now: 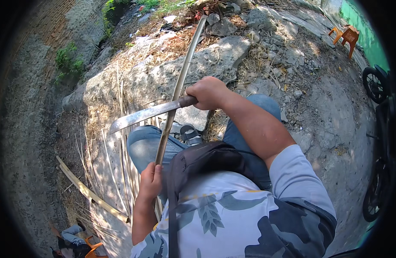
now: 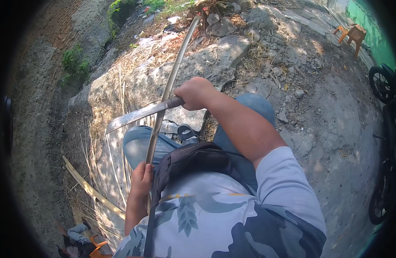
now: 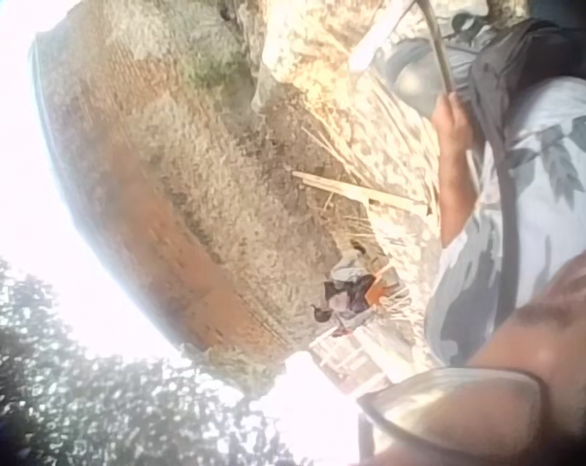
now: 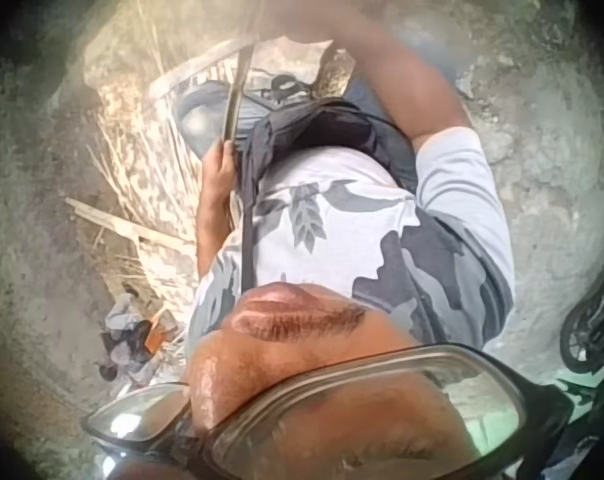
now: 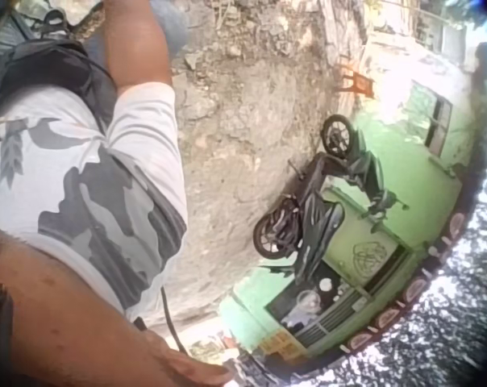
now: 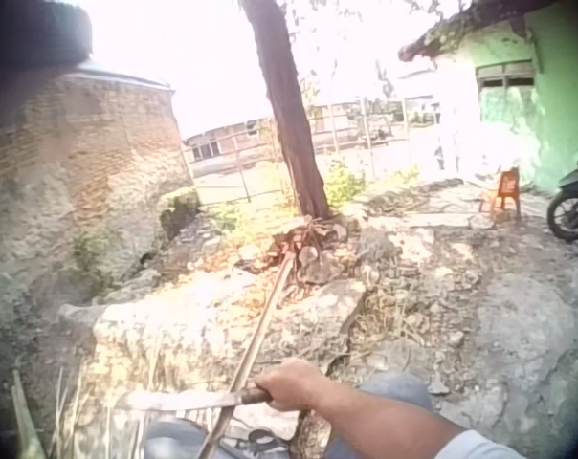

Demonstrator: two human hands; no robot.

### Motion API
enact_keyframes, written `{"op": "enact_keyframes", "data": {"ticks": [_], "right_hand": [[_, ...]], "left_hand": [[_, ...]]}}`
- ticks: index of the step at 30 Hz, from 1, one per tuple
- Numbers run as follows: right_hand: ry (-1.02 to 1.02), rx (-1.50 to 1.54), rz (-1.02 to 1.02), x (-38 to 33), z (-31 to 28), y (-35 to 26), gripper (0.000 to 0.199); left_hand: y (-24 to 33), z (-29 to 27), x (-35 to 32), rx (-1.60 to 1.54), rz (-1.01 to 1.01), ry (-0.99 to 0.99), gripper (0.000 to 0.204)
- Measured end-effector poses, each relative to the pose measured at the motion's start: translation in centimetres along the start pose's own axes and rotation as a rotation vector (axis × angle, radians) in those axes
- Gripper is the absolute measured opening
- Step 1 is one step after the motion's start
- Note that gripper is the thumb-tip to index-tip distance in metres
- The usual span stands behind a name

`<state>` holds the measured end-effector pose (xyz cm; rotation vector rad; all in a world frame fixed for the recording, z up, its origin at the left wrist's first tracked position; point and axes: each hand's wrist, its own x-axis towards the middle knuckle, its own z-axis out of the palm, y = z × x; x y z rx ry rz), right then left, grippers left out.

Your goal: The person shaves a strip of bamboo using a knife.

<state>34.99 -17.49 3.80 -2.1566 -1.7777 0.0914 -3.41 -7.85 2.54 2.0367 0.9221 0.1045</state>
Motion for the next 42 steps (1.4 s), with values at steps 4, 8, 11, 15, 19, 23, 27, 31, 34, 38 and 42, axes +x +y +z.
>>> {"op": "enact_keyframes", "data": {"ticks": [4, 8, 11, 15, 19, 23, 27, 31, 34, 38, 42], "right_hand": [[-0.014, 0.007, -0.020, 0.1, 0.2, -0.2, 0.013], [-0.018, 0.022, -0.032, 0.2, 0.2, -0.7, 0.014], [0.009, -0.009, -0.074, 0.3, 0.7, -0.3, 0.013], [0.024, -0.005, -0.090, 0.2, 0.7, -0.3, 0.012], [0.019, -0.006, -0.076, 0.2, 0.6, -0.4, 0.012], [-0.014, -0.002, -0.053, 0.2, 0.2, -0.6, 0.012], [-0.004, 0.004, -0.065, 0.2, 0.4, -0.5, 0.012], [-0.014, 0.005, -0.061, 0.3, 0.5, -0.5, 0.012], [0.005, 0.009, -0.062, 0.2, 0.6, -0.5, 0.013], [-0.002, 0.002, -0.061, 0.2, 0.5, -0.5, 0.014], [-0.026, 0.006, -0.053, 0.3, 0.7, -0.4, 0.014]], "left_hand": [[-0.6, 0.3, -0.1, -0.035, 0.111, 0.024, 0.026], [-0.3, 0.2, -0.4, -0.024, 0.110, 0.030, 0.027], [0.4, -0.1, -0.5, -0.033, 0.012, 0.008, 0.028], [0.0, -0.1, -0.4, -0.021, 0.027, 0.013, 0.028], [-0.4, 0.2, -0.3, -0.049, 0.058, 0.012, 0.026], [0.4, 0.0, -0.4, -0.033, 0.000, 0.009, 0.026], [-0.4, 0.4, -0.3, -0.049, 0.099, 0.015, 0.025], [-0.1, 0.2, -0.3, -0.054, 0.062, 0.012, 0.025], [0.0, 0.1, -0.4, -0.040, 0.008, 0.007, 0.025], [0.4, 0.1, -0.5, -0.035, -0.005, 0.009, 0.024], [0.4, 0.1, -0.5, -0.036, -0.006, 0.013, 0.025]]}}
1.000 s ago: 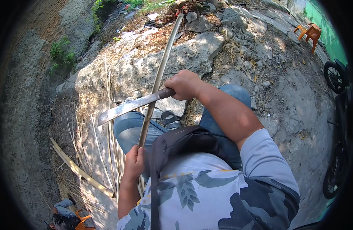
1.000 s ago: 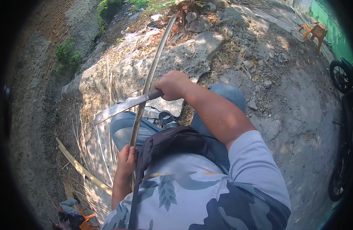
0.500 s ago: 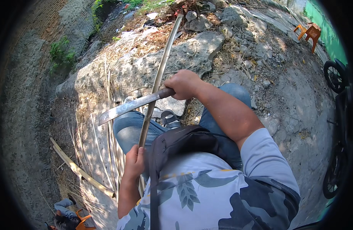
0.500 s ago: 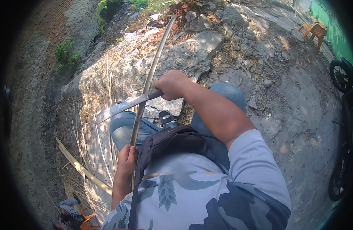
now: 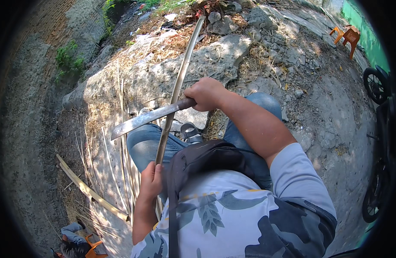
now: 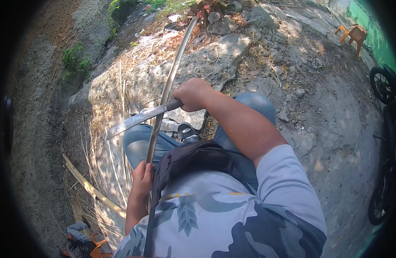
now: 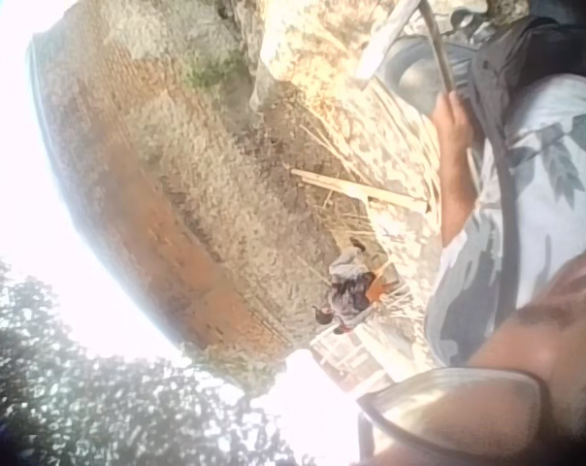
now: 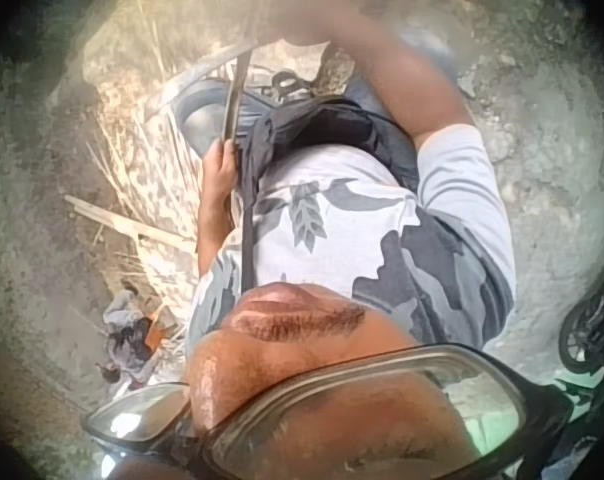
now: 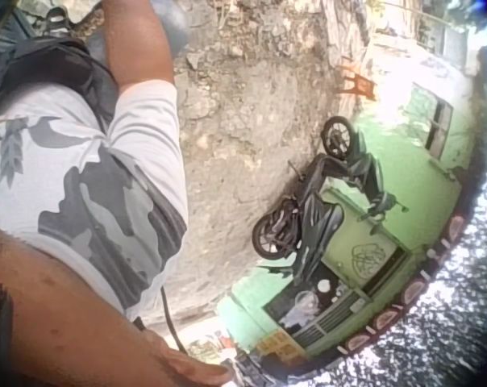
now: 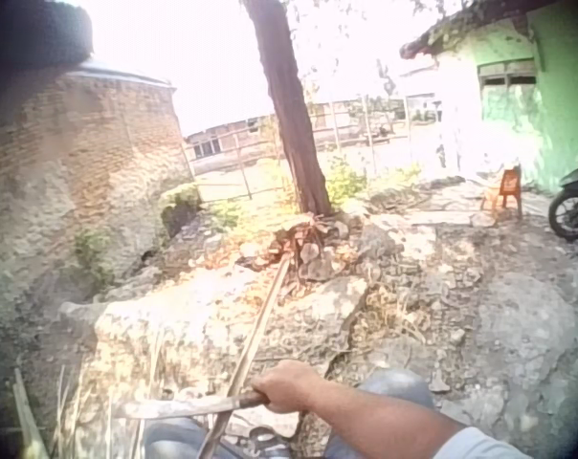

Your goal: The person shaves a strip of bamboo using a knife.

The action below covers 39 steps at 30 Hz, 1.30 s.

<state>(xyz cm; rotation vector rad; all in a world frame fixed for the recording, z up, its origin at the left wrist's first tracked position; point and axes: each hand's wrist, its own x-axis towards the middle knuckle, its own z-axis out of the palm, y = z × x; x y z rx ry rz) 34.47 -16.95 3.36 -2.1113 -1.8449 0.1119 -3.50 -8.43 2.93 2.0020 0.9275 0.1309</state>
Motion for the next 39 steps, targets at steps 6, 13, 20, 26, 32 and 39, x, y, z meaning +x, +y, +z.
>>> {"op": "enact_keyframes", "data": {"ticks": [6, 13, 20, 26, 32, 39], "right_hand": [[-0.023, 0.003, 0.019, 0.0, -0.1, 0.0, 0.015], [-0.120, -0.021, 0.048, 0.2, -0.9, -0.5, 0.017], [-0.040, -0.002, 0.013, 0.0, -0.2, -0.2, 0.013], [-0.036, 0.006, 0.005, 0.0, -0.1, -0.1, 0.014], [-0.058, -0.003, 0.018, 0.1, -0.2, -0.2, 0.014], [-0.056, -0.003, 0.017, 0.0, -0.2, -0.2, 0.015]], "left_hand": [[-0.1, 0.0, 0.1, 0.037, -0.006, -0.002, 0.025], [-0.5, 0.0, 0.3, -0.003, -0.015, -0.011, 0.026], [-0.5, 0.0, 0.3, -0.070, -0.033, -0.018, 0.026], [-0.7, 0.1, 0.4, -0.039, -0.020, -0.011, 0.025], [-0.5, 0.2, 0.3, -0.050, -0.029, -0.005, 0.024], [0.1, 0.1, 0.3, -0.030, -0.030, -0.006, 0.024]]}}
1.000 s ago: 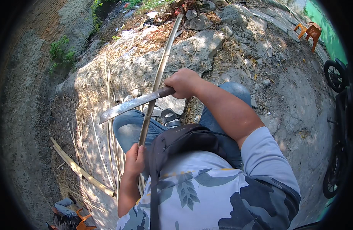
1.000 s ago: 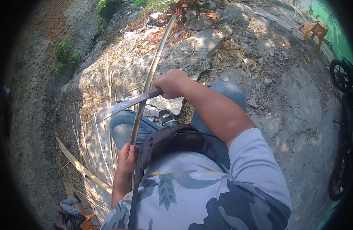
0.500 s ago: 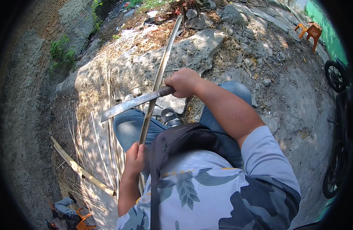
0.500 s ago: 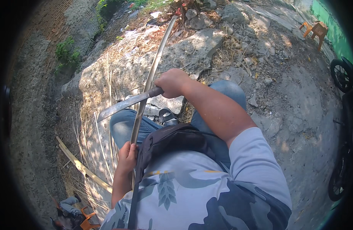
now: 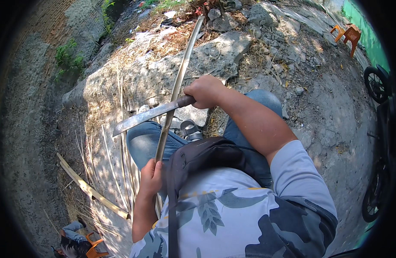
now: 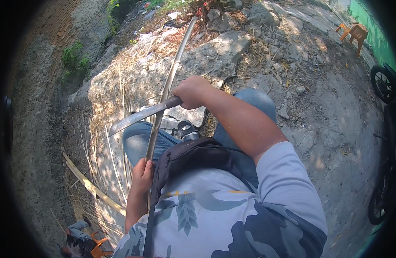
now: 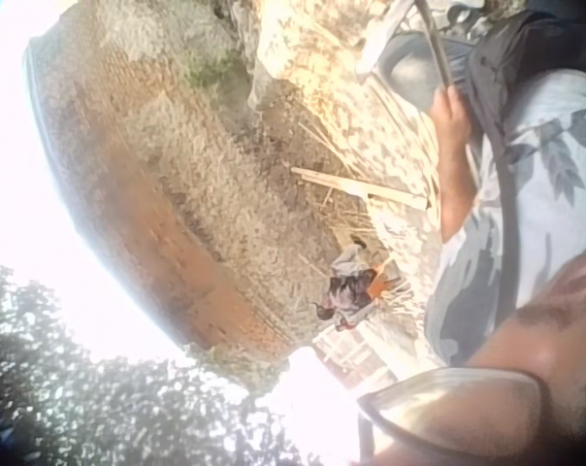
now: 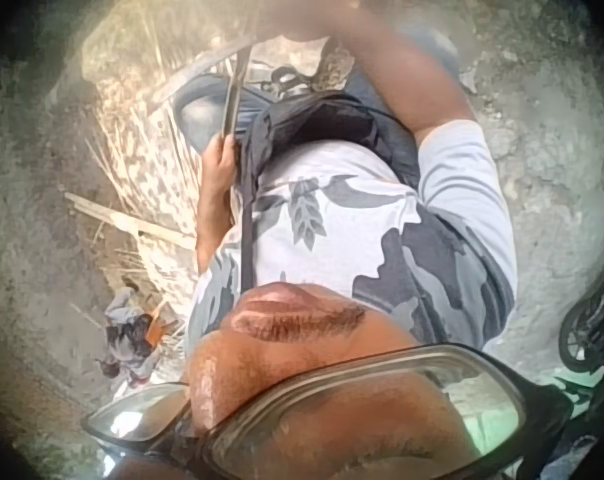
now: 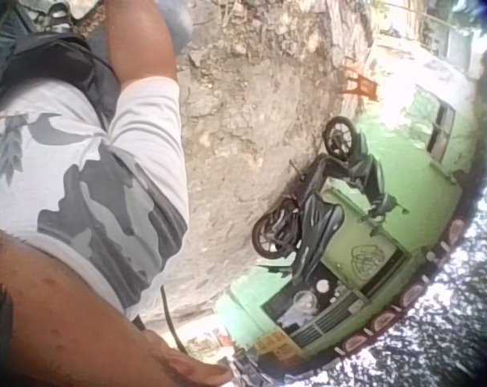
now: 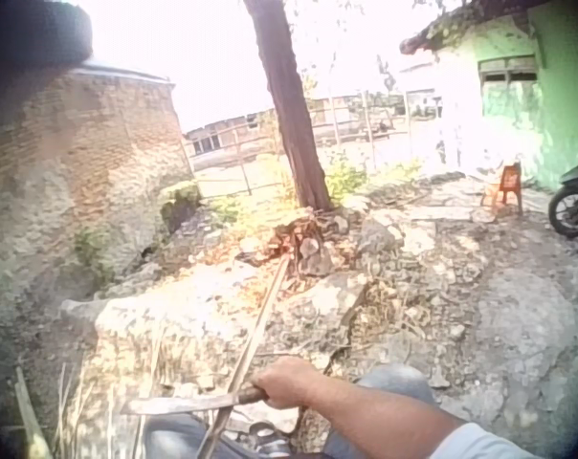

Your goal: The person shaves a strip of bamboo using a knife.

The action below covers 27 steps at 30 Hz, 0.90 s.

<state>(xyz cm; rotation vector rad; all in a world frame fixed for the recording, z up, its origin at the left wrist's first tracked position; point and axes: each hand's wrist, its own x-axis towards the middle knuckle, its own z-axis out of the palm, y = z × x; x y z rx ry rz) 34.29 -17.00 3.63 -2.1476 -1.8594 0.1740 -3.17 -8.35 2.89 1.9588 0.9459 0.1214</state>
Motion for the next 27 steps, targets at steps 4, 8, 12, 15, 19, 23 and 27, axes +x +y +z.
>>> {"op": "enact_keyframes", "data": {"ticks": [4, 8, 12, 15, 19, 23, 27], "right_hand": [[0.002, 0.001, -0.027, 0.3, -0.2, 0.4, 0.015], [0.111, -0.027, -0.063, -0.4, -0.7, 1.1, 0.016], [0.194, 0.070, -0.032, -0.4, -1.0, 0.7, 0.018], [0.229, 0.032, -0.096, -0.2, -0.8, 0.6, 0.018], [0.175, 0.010, 0.014, -1.0, -2.3, 1.9, 0.019], [0.256, 0.130, 0.117, -1.6, -2.3, 2.6, 0.017], [0.335, 0.075, -0.005, -1.1, -2.2, 1.1, 0.016]], "left_hand": [[-0.1, -0.3, -0.4, -0.014, 0.005, -0.002, 0.025], [2.0, -2.1, -1.4, -0.023, -0.049, -0.054, 0.029], [2.1, -1.7, -0.8, 0.009, 0.054, 0.041, 0.029], [1.3, -0.3, -0.7, 0.052, 0.120, 0.082, 0.029], [0.5, -1.4, -1.5, 0.025, 0.080, 0.043, 0.027], [1.2, -2.3, -1.9, 0.016, 0.105, 0.050, 0.029], [0.4, -2.3, -2.0, -0.029, 0.116, 0.088, 0.031]]}}
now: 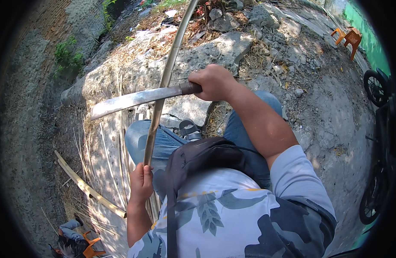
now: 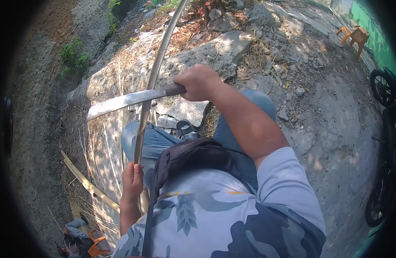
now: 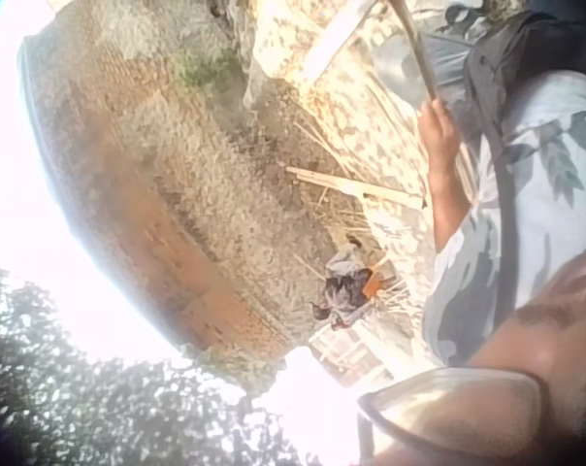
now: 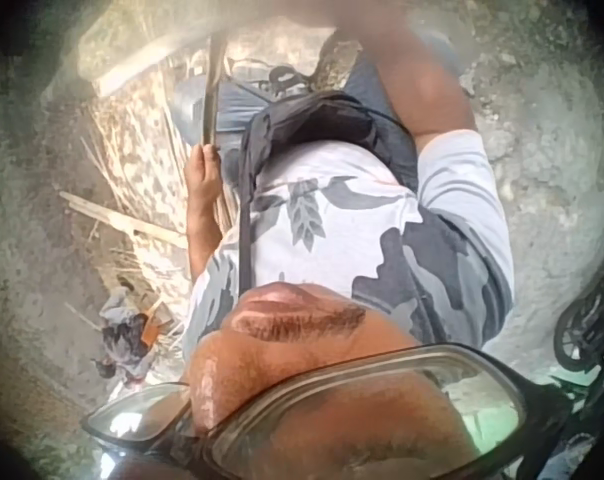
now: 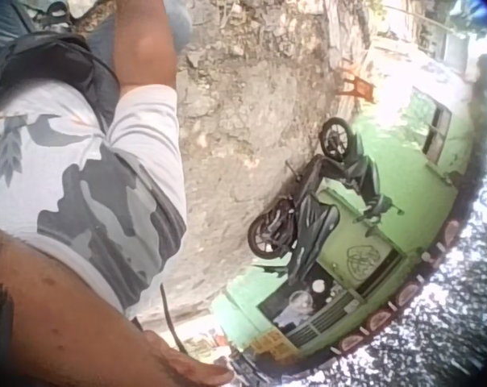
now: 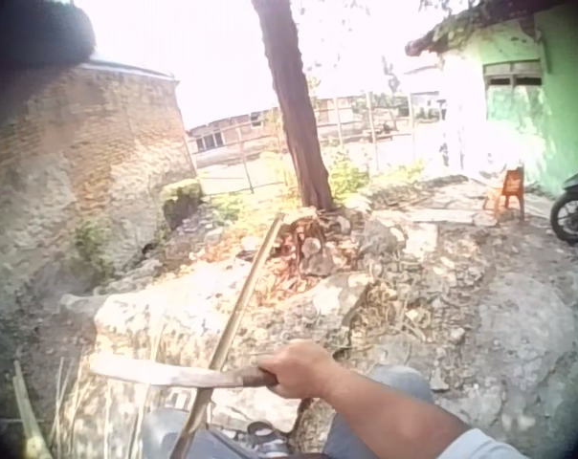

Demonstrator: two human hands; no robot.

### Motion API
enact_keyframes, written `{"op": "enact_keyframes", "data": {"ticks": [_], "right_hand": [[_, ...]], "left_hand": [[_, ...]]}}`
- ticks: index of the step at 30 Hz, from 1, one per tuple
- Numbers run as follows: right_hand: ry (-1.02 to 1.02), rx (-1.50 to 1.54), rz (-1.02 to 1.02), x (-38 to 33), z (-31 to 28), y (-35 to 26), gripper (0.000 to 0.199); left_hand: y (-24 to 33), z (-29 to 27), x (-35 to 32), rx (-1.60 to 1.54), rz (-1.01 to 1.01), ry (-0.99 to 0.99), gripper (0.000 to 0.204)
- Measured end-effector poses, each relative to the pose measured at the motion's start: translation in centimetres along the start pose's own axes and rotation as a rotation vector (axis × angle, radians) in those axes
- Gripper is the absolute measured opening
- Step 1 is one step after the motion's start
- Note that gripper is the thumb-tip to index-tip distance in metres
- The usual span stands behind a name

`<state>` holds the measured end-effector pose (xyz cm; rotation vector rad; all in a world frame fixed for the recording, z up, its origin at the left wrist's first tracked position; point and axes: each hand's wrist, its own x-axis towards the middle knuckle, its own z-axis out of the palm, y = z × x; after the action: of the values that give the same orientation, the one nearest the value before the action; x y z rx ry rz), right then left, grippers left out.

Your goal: The person shaves a strip of bamboo using a knife.

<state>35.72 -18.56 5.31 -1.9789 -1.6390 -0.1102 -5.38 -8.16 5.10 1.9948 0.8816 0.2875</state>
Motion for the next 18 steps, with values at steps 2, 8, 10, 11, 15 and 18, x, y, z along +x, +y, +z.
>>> {"op": "enact_keyframes", "data": {"ticks": [2, 8, 10, 11, 15, 18], "right_hand": [[-0.018, -0.044, -0.123, 0.0, 0.4, -0.9, 0.015], [-0.015, -0.035, -0.238, 0.4, 0.8, 1.0, 0.014], [-0.076, 0.021, 0.065, 0.2, -0.1, 2.6, 0.015], [-0.077, 0.025, 0.081, -0.1, 0.0, 2.7, 0.017], [0.022, 0.013, 0.051, -0.2, 0.4, 0.7, 0.018], [-0.010, 0.039, -0.018, 0.0, 1.2, -0.8, 0.017]], "left_hand": [[0.5, 0.8, 0.5, -0.008, -0.018, -0.003, 0.032], [-0.5, 0.0, 0.1, -0.087, -0.064, -0.023, 0.034], [0.3, -0.4, 0.0, -0.127, -0.078, -0.030, 0.034], [0.9, -0.5, 0.2, -0.109, -0.056, -0.027, 0.033], [0.6, -0.2, 0.7, -0.140, -0.028, 0.007, 0.033], [1.0, 1.0, 1.2, -0.216, -0.083, 0.011, 0.032]]}}
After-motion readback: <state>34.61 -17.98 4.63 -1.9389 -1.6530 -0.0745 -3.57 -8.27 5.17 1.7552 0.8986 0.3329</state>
